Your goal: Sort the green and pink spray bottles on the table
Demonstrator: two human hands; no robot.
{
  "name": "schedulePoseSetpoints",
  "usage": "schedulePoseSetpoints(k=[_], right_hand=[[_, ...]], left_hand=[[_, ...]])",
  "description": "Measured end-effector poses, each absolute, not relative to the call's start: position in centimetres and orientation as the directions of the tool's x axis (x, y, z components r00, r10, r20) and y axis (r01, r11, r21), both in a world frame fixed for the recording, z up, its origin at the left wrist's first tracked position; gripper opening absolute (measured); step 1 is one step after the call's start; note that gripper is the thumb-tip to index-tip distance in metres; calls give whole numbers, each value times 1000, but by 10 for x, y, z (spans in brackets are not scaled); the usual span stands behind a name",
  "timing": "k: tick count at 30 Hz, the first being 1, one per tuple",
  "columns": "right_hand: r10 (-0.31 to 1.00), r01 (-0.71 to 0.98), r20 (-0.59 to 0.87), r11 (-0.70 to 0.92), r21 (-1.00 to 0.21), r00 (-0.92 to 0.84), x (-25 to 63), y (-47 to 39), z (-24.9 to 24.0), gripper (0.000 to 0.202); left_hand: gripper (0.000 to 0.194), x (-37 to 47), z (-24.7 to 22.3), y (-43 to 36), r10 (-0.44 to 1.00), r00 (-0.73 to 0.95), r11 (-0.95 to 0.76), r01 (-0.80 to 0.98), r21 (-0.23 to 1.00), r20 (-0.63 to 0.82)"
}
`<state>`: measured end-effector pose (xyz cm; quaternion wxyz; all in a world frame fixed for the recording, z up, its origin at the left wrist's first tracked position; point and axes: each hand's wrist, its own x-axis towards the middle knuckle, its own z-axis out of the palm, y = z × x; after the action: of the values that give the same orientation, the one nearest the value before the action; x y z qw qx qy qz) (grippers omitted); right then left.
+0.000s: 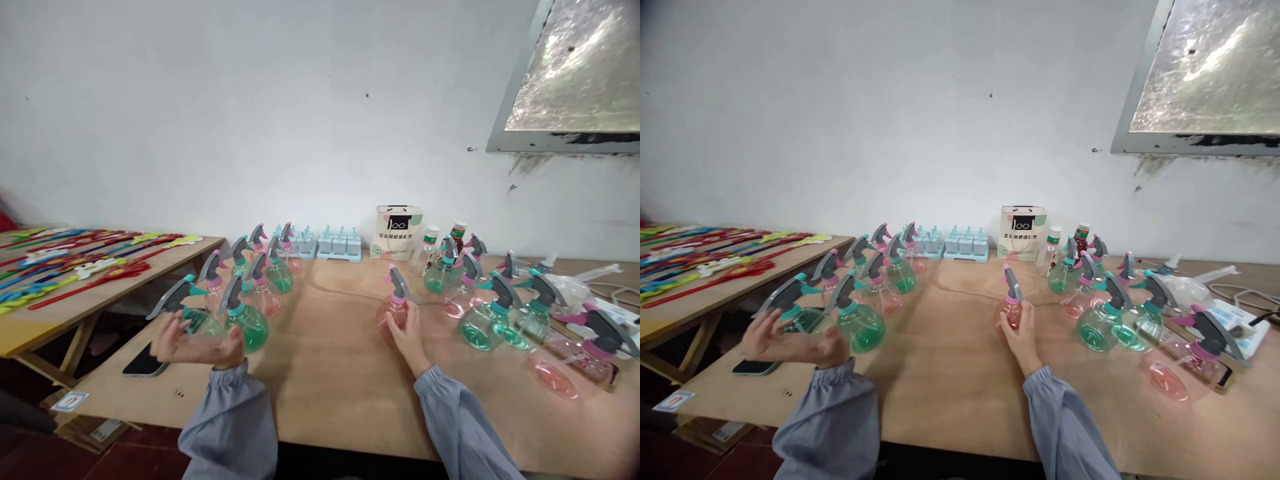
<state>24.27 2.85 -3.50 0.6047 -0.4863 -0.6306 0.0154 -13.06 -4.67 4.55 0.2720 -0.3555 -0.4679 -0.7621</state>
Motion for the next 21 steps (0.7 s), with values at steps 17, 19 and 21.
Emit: schedulePoseSetpoints(k=[17, 19, 21], right_hand=[[559, 651, 828, 617, -443, 33, 193, 5, -36, 65], [537, 649, 841, 617, -445, 66, 213, -1, -19, 57], [495, 671, 832, 530, -518, 252, 245, -4, 2, 54]], left_hand=[[49, 70, 61, 3, 887, -55, -461, -156, 873, 459], [39, 63, 59, 5, 894, -141, -448, -248, 859, 425], [36, 52, 61, 9, 913, -163, -408, -330, 851, 375]])
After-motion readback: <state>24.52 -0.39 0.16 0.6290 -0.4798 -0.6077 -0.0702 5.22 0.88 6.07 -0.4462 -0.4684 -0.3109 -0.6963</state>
